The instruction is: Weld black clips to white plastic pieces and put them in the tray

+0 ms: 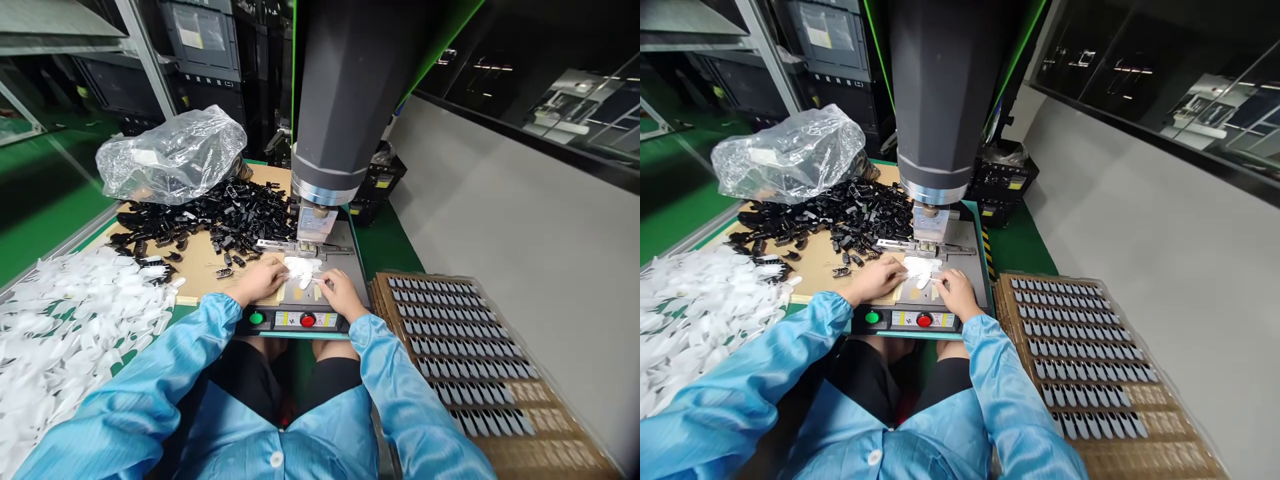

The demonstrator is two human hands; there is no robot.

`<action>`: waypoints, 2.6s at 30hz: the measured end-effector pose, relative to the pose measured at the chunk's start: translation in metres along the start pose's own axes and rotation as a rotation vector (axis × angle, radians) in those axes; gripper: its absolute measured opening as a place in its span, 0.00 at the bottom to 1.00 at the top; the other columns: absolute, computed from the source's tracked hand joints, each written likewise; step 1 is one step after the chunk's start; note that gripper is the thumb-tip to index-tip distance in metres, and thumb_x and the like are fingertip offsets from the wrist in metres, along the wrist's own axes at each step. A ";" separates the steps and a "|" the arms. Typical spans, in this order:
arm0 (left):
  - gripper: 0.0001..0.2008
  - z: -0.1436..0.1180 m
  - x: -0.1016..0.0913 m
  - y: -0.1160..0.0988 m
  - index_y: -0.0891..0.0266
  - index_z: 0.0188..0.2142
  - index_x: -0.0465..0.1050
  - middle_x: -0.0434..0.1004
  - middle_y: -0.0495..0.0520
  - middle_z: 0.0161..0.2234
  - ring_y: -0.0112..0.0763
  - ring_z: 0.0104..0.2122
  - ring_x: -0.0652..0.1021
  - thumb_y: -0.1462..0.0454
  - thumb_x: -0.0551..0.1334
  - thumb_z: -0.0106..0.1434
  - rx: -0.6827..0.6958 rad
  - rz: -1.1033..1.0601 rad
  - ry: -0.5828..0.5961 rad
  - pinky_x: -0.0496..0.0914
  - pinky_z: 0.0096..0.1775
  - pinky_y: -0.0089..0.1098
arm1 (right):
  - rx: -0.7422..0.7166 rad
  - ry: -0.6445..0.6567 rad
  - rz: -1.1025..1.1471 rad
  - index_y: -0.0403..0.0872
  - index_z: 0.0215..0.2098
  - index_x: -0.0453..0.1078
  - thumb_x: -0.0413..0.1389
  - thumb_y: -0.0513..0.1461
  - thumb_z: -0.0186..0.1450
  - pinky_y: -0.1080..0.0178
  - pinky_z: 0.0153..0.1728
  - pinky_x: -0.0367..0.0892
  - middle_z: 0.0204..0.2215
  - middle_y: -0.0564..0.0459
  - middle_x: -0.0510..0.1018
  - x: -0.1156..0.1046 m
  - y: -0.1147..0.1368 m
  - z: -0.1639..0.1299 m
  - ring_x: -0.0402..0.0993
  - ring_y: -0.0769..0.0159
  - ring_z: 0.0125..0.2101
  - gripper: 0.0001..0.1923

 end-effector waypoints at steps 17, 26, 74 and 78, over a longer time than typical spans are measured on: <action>0.05 0.038 -0.041 -0.005 0.58 0.42 0.78 0.84 0.55 0.46 0.38 0.44 0.82 0.62 0.62 0.71 -0.128 -0.338 -0.305 0.76 0.49 0.38 | 0.003 -0.332 -0.058 0.49 0.56 0.80 0.49 0.41 0.77 0.54 0.56 0.70 0.50 0.45 0.83 -0.009 0.002 0.047 0.76 0.54 0.51 0.19; 0.09 0.075 -0.005 -0.036 0.60 0.47 0.77 0.81 0.61 0.47 0.45 0.49 0.79 0.62 0.58 0.75 -0.016 0.053 -0.211 0.72 0.53 0.43 | 0.007 -0.125 -0.428 0.53 0.66 0.72 0.54 0.41 0.75 0.53 0.53 0.67 0.58 0.45 0.76 0.013 0.024 0.064 0.66 0.50 0.56 0.22; 0.22 -0.013 -0.042 -0.017 0.58 0.63 0.71 0.72 0.63 0.65 0.54 0.63 0.71 0.57 0.58 0.73 -0.205 0.056 -0.228 0.66 0.62 0.54 | 0.060 -0.187 -0.399 0.49 0.57 0.76 0.55 0.38 0.71 0.48 0.56 0.63 0.53 0.41 0.74 0.013 0.045 0.057 0.63 0.46 0.56 0.18; 0.18 -0.072 -0.060 0.035 0.60 0.58 0.71 0.76 0.65 0.53 0.52 0.51 0.77 0.57 0.58 0.73 -0.485 0.062 -0.312 0.73 0.51 0.49 | -0.082 -0.130 -0.297 0.49 0.56 0.75 0.54 0.38 0.72 0.49 0.59 0.63 0.52 0.43 0.75 0.044 0.093 0.066 0.65 0.49 0.54 0.17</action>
Point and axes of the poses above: each hand's wrist, its own z-axis towards the middle knuckle, its own x-axis out of the palm, y = z × x, the point moved 7 cm from there along z, towards the middle knuckle
